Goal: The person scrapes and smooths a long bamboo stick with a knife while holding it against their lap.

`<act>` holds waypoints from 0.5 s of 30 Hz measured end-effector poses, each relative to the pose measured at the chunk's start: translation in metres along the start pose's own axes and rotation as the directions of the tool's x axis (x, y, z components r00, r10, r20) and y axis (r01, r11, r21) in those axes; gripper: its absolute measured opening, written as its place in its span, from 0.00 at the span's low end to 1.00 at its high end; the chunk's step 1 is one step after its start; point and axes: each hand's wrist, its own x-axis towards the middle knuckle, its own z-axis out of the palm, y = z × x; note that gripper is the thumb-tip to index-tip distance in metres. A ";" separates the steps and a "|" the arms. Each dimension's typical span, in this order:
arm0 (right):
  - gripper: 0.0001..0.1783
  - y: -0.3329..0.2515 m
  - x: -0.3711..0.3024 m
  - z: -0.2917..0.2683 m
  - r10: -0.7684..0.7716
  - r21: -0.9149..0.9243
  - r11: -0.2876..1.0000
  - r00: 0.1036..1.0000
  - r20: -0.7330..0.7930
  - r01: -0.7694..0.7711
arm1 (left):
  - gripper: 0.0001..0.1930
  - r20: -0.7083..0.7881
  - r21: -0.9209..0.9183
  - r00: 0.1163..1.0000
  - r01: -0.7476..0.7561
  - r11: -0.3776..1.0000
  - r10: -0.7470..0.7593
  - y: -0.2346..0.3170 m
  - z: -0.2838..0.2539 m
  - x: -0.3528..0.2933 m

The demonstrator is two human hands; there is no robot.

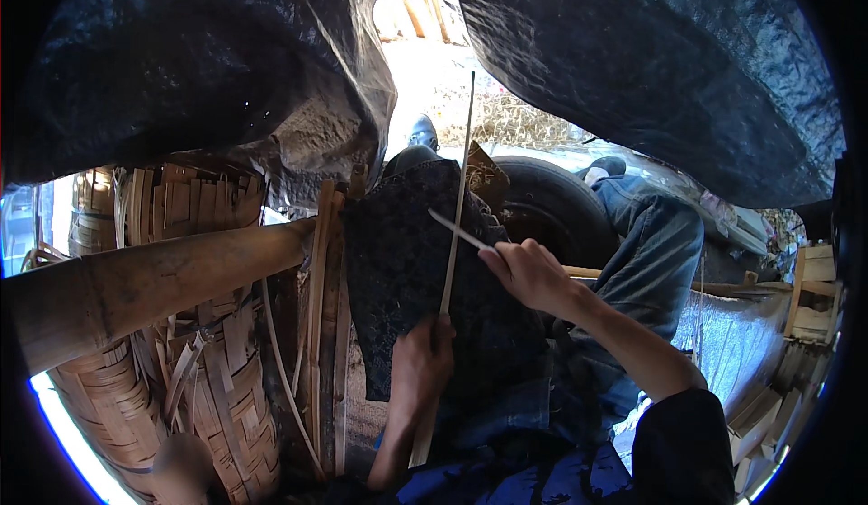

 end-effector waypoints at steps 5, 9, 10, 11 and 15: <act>0.26 0.043 0.035 0.004 0.044 -0.106 0.993 0.992 -0.115 -0.056 | 0.14 -0.004 0.017 1.000 -0.025 1.000 0.025 0.001 0.002 -0.002; 0.27 0.034 0.039 -0.023 0.096 0.050 0.995 0.982 -0.164 -0.089 | 0.14 -0.045 -0.007 0.999 -0.029 1.000 0.029 -0.006 0.003 -0.002; 0.26 0.025 0.030 -0.032 0.137 0.145 0.983 0.979 -0.153 -0.114 | 0.14 -0.045 -0.010 0.999 -0.025 1.000 0.025 -0.005 0.001 -0.003; 0.24 0.024 0.020 -0.028 0.093 0.180 0.981 0.992 -0.090 -0.075 | 0.14 0.012 -0.044 0.999 0.047 0.998 -0.047 -0.003 -0.002 -0.003; 0.24 0.010 -0.008 -0.010 -0.135 0.195 0.970 0.989 -0.068 0.146 | 0.13 0.048 -0.084 0.998 0.040 0.996 -0.036 -0.008 0.002 0.002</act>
